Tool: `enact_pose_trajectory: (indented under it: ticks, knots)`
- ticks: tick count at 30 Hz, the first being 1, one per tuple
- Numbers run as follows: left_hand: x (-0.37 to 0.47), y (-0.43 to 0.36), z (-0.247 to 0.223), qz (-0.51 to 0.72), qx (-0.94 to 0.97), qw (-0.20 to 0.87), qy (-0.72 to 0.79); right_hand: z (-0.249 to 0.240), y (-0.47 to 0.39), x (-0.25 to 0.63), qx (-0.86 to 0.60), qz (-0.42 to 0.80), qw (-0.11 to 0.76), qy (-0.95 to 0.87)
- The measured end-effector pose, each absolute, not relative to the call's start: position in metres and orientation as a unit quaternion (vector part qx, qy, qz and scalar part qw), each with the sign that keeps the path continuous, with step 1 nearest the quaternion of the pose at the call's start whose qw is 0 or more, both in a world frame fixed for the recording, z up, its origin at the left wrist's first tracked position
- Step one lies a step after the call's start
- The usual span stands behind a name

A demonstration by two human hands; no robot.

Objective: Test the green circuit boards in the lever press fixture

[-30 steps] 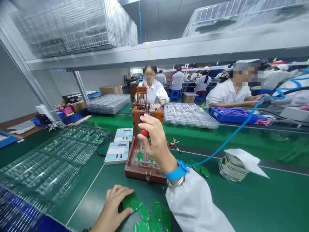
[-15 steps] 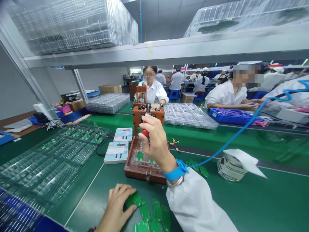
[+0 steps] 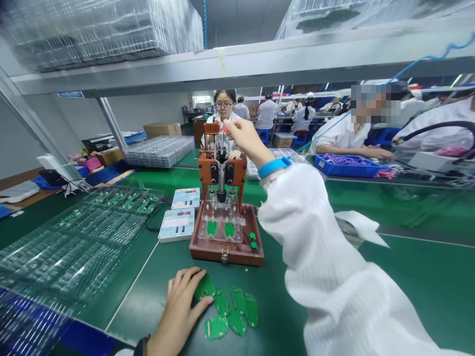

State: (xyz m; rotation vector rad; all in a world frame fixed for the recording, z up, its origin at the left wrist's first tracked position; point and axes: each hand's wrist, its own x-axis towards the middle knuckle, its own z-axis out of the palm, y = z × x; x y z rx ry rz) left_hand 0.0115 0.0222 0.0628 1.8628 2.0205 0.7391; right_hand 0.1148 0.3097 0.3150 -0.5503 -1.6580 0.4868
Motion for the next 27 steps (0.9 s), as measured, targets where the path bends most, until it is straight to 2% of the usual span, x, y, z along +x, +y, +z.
enact_pose_trajectory:
  ticks: [4,6,9,11,14,20,27]
  knots:
    - [0.015,0.021,0.054,0.224,0.658,0.081,0.714,0.232,0.271,0.152,-0.253,0.037,0.734,-0.630]
    - [0.016,0.023,0.050,0.209,0.663,0.052,0.717,0.183,0.242,0.169,-0.273,0.047,0.731,-0.623]
    - [0.017,0.025,0.044,0.195,0.669,0.022,0.717,0.126,0.209,0.181,-0.296,0.127,0.552,-0.769]
    - [0.017,0.027,0.039,0.193,0.664,0.015,0.722,0.106,0.200,0.182,-0.291,0.133,0.422,-0.848]
    - [0.015,0.028,0.037,0.214,0.659,0.031,0.720,0.100,0.200,0.180,-0.284,0.119,0.322,-0.895]
    - [0.009,0.032,0.045,0.286,0.633,0.147,0.704,0.113,0.195,0.166,-0.234,0.065,0.320,-0.916]
    - [-0.006,0.033,0.049,0.369,0.595,0.210,0.682,0.124,0.184,0.139,-0.250,0.064,0.231,-0.938]
